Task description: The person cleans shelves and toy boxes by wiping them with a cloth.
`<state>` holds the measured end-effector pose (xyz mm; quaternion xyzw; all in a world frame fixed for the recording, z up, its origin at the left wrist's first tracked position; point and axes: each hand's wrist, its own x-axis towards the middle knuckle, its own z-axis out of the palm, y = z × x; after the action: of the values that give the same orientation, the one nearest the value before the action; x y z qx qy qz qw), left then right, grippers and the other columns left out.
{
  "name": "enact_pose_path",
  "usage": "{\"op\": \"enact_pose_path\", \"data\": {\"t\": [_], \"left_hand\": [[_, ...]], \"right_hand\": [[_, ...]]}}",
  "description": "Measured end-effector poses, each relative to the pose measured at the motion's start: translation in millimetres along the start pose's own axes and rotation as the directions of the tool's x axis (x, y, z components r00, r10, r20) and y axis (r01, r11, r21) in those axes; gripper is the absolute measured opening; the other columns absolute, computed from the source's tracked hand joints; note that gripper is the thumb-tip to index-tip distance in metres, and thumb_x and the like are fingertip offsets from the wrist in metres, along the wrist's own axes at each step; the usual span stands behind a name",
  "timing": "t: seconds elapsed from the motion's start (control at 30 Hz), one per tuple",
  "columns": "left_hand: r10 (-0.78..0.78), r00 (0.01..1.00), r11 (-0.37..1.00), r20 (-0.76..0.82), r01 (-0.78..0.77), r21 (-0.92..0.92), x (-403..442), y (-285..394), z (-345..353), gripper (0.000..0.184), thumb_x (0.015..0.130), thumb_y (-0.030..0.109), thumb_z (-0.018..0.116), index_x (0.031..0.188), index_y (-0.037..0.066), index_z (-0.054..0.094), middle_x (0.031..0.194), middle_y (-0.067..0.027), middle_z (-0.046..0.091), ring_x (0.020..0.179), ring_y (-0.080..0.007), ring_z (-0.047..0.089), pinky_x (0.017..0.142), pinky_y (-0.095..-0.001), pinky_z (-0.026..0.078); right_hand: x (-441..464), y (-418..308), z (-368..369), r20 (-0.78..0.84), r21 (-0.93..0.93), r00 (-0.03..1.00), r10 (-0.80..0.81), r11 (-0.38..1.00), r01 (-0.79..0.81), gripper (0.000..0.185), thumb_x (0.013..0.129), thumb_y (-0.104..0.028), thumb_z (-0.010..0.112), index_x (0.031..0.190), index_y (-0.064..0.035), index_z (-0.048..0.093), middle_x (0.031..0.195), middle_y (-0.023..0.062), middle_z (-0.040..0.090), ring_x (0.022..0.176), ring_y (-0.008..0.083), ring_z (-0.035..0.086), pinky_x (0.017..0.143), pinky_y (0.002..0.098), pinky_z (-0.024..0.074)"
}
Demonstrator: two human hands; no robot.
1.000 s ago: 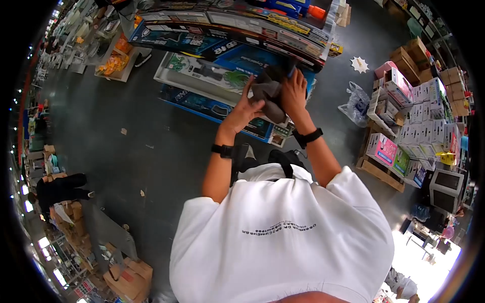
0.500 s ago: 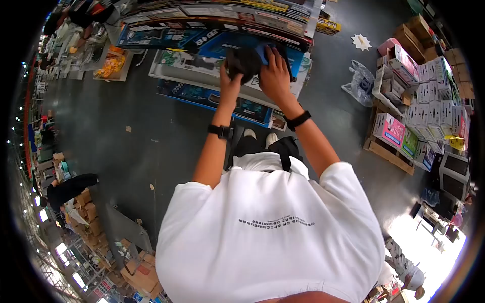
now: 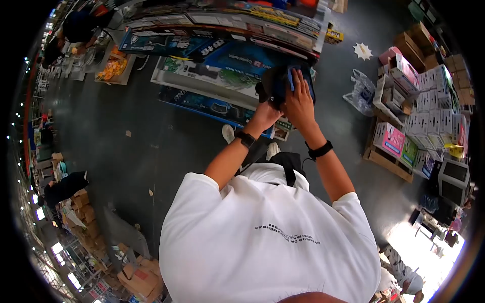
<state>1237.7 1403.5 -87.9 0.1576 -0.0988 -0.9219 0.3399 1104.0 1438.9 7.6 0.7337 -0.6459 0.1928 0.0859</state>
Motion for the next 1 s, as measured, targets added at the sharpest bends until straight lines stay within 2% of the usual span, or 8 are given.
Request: {"op": "enact_pose_path", "data": {"t": [0.07,0.2,0.23,0.3,0.43,0.67,0.83,1.0], "left_hand": [[0.021,1.000,0.987,-0.003,-0.020,0.157,11,16,-21,0.058,0.103,0.049,0.038,0.150,0.014,0.035,0.152,-0.0031,0.041,0.136,-0.0237,0.041,0.112,-0.0431,0.034],[0.015,0.998,1.000,-0.058,-0.014,0.010,0,60,-18,0.049,0.105,0.041,0.040,0.146,0.014,0.042,0.148,-0.0025,0.045,0.131,-0.0219,0.046,0.108,-0.0413,0.039],[0.023,0.998,1.000,-0.055,-0.022,0.003,-4,74,-22,0.049,0.105,0.041,0.040,0.146,0.014,0.042,0.148,-0.0025,0.045,0.131,-0.0219,0.046,0.108,-0.0413,0.039],[0.061,0.994,0.998,-0.093,-0.058,0.038,-13,107,-28,0.049,0.105,0.042,0.040,0.145,0.014,0.042,0.144,-0.0017,0.049,0.128,-0.0205,0.048,0.108,-0.0402,0.038],[0.117,0.986,0.993,-0.117,-0.113,0.039,-30,165,-55,0.051,0.102,0.049,0.044,0.140,0.015,0.048,0.131,-0.0001,0.056,0.112,-0.0174,0.052,0.099,-0.0351,0.041],[0.293,0.950,0.956,-0.106,-0.291,0.036,-49,258,-91,0.049,0.101,0.043,0.051,0.140,0.015,0.047,0.136,-0.0033,0.053,0.123,-0.0189,0.050,0.106,-0.0374,0.040],[0.482,0.746,0.865,-0.460,-0.488,0.117,-76,329,-93,0.053,0.092,0.028,0.070,0.136,0.009,0.047,0.133,-0.0070,0.055,0.123,-0.0203,0.052,0.100,-0.0348,0.044],[0.693,0.496,0.705,-0.523,-0.618,0.348,-90,418,-89,0.061,0.090,0.024,0.073,0.140,0.008,0.041,0.137,-0.0094,0.050,0.125,-0.0226,0.050,0.102,-0.0355,0.042]], "right_hand": [[16,-14,-1,0.004,0.140,1.000,0.000,0.990,-0.001,0.049,0.080,-0.024,0.068,0.118,0.0057,0.062,0.150,0.0255,0.036,0.142,0.0375,0.033,0.113,0.0468,0.0330],[46,-36,35,-0.049,0.083,0.993,-0.103,0.991,0.107,0.039,0.074,-0.027,0.075,0.092,0.0064,0.066,0.149,0.0267,0.037,0.143,0.0374,0.032,0.112,0.0473,0.0360],[53,-46,42,-0.046,0.080,0.992,-0.113,0.990,0.117,0.039,0.074,-0.027,0.075,0.092,0.0064,0.066,0.149,0.0267,0.037,0.143,0.0374,0.032,0.112,0.0473,0.0360],[73,-63,54,0.064,0.024,0.997,-0.053,0.998,0.052,0.065,0.077,-0.025,0.074,0.131,0.0054,0.053,0.153,0.0221,0.032,0.143,0.0379,0.031,0.113,0.0460,0.0353],[119,-107,75,0.083,-0.015,0.993,-0.082,0.996,0.084,0.062,0.076,-0.024,0.075,0.129,0.0043,0.056,0.154,0.0201,0.030,0.143,0.0363,0.030,0.114,0.0446,0.0357],[200,-179,109,0.168,0.038,0.974,-0.150,0.989,0.146,0.054,0.080,-0.023,0.073,0.123,0.0056,0.060,0.152,0.0210,0.032,0.141,0.0367,0.033,0.109,0.0424,0.0413],[255,-224,145,0.195,0.120,0.951,-0.240,0.968,0.220,0.042,0.089,-0.021,0.061,0.121,0.0060,0.059,0.152,0.0256,0.031,0.137,0.0418,0.038,0.101,0.0459,0.0484],[314,-284,170,0.232,0.337,0.922,-0.309,0.915,0.222,0.035,0.091,-0.020,0.059,0.115,0.0053,0.062,0.150,0.0312,0.029,0.136,0.0459,0.037,0.103,0.0499,0.0473]]}}
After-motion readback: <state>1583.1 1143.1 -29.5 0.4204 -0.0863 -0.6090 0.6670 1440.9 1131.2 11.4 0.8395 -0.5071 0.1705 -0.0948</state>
